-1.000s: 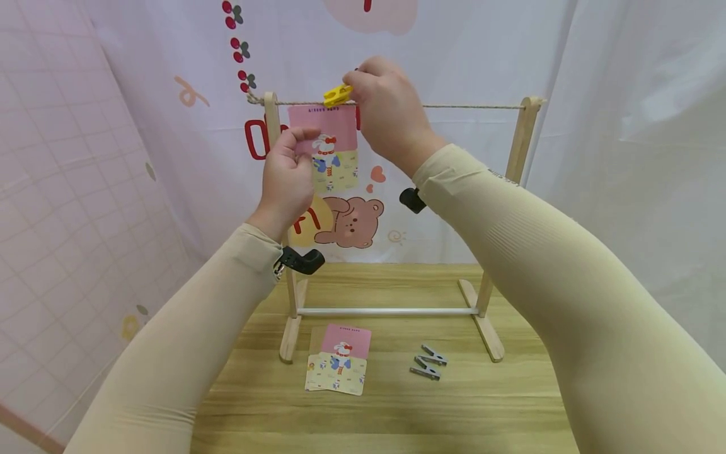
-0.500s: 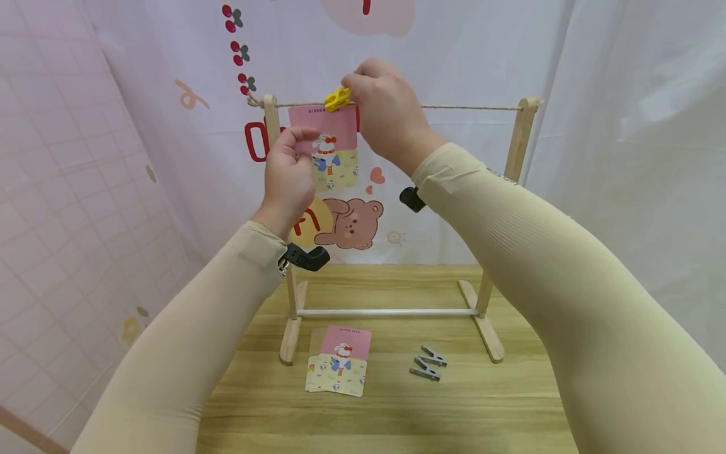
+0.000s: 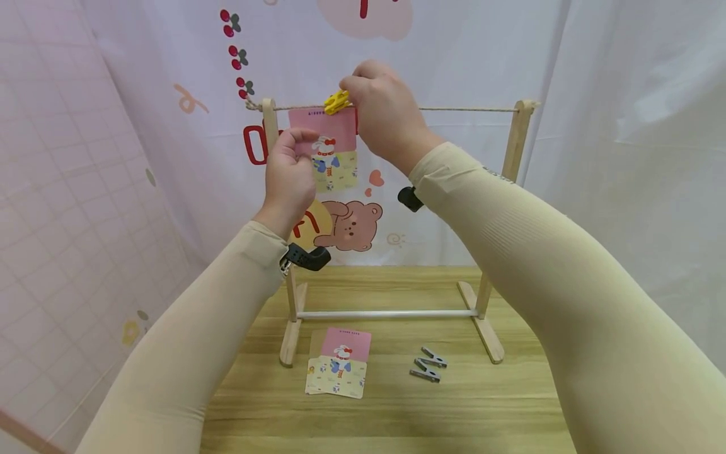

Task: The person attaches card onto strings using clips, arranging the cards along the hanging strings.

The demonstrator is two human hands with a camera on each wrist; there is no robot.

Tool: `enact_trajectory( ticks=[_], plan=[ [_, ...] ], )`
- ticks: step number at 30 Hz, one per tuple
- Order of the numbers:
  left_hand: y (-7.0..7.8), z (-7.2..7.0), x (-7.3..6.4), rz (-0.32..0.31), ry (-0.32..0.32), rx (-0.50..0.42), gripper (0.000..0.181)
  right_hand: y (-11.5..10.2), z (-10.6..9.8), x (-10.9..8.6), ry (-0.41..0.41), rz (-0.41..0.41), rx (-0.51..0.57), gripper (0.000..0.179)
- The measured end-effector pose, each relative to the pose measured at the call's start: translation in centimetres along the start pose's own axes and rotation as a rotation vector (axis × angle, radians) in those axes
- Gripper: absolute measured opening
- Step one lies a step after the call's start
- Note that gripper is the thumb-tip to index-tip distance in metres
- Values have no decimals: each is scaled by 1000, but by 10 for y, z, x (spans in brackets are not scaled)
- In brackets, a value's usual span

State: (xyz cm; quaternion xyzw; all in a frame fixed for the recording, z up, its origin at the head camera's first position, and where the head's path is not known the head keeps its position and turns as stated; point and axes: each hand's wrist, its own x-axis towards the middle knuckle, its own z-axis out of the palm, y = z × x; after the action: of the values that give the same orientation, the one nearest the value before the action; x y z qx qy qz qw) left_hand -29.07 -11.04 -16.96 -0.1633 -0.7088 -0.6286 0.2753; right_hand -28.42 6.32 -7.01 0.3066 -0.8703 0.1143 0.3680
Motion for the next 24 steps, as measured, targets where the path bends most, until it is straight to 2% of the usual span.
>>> enact_trajectory(
  ticks=[7, 15, 24],
  plan=[
    [-2, -1, 1, -10, -5, -18, 28, -1, 0, 3, -11, -15, -27, 29],
    [-3, -1, 1, 9, -7, -23, 26, -1, -2, 5, -31, -10, -31, 28],
    [-2, 0, 0, -3, -12, -34, 28, -2, -6, 7, -88, 17, -38, 35]
  ],
)
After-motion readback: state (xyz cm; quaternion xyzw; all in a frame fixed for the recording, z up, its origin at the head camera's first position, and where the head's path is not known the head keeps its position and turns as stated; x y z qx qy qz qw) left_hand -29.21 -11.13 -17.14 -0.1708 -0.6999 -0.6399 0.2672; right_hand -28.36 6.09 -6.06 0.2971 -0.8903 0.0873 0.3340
